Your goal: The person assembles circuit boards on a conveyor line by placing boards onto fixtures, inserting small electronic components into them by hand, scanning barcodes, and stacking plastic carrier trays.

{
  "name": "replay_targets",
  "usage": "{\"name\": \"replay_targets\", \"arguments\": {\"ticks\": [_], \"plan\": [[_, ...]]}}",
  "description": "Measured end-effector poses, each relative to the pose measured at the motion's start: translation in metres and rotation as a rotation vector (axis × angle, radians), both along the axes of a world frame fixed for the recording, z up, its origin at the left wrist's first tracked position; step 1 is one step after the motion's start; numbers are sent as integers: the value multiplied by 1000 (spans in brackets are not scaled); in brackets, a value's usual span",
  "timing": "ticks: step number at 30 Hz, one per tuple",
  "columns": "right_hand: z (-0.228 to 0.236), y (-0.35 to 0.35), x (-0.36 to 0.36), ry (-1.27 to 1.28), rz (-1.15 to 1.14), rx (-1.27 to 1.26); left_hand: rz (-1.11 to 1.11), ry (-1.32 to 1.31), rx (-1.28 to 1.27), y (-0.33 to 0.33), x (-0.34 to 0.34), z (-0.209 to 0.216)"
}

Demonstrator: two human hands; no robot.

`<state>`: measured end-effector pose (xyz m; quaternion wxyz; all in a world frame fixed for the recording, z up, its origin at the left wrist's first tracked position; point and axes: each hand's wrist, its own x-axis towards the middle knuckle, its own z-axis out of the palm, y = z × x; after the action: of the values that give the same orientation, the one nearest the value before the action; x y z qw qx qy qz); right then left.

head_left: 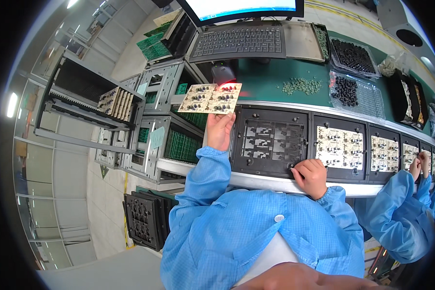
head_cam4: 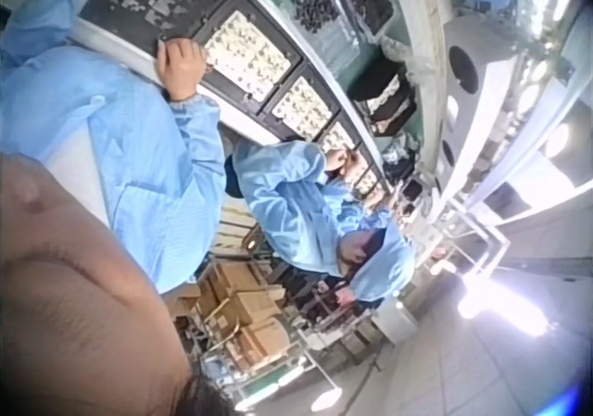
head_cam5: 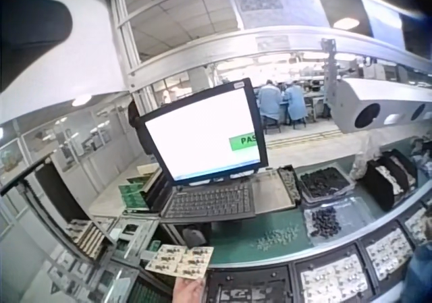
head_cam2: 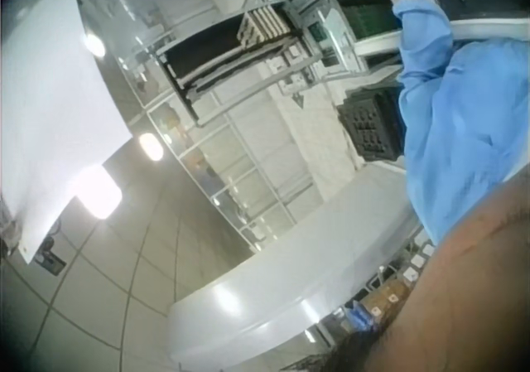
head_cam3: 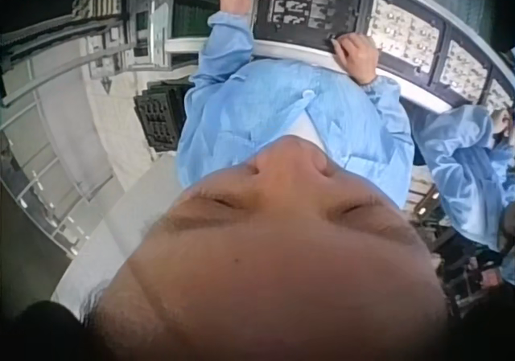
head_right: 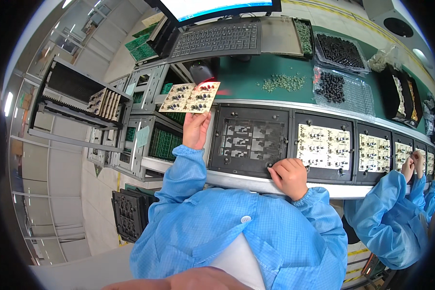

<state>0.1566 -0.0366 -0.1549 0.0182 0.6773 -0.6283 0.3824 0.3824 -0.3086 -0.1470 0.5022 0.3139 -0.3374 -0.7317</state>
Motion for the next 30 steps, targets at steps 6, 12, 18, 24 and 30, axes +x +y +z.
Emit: {"name": "replay_targets", "arguments": {"ticks": [6, 12, 18, 24, 30], "plan": [[7, 0, 1, -112, -17, 48, -69, -53, 46, 21, -6, -1], [-2, -32, 4, -1303, 147, 297, -482, -3, 269, 139, -43, 8], [-15, -29, -14, -1315, -1, 254, -1131, -209, 304, 151, -26, 1], [-24, -20, -47, -1085, -97, 354, -589, -865, -647, 132, 6, 9], [-11, -29, -43, -590, -253, 306, -475, -1069, -992, 105, 23, 20]]}}
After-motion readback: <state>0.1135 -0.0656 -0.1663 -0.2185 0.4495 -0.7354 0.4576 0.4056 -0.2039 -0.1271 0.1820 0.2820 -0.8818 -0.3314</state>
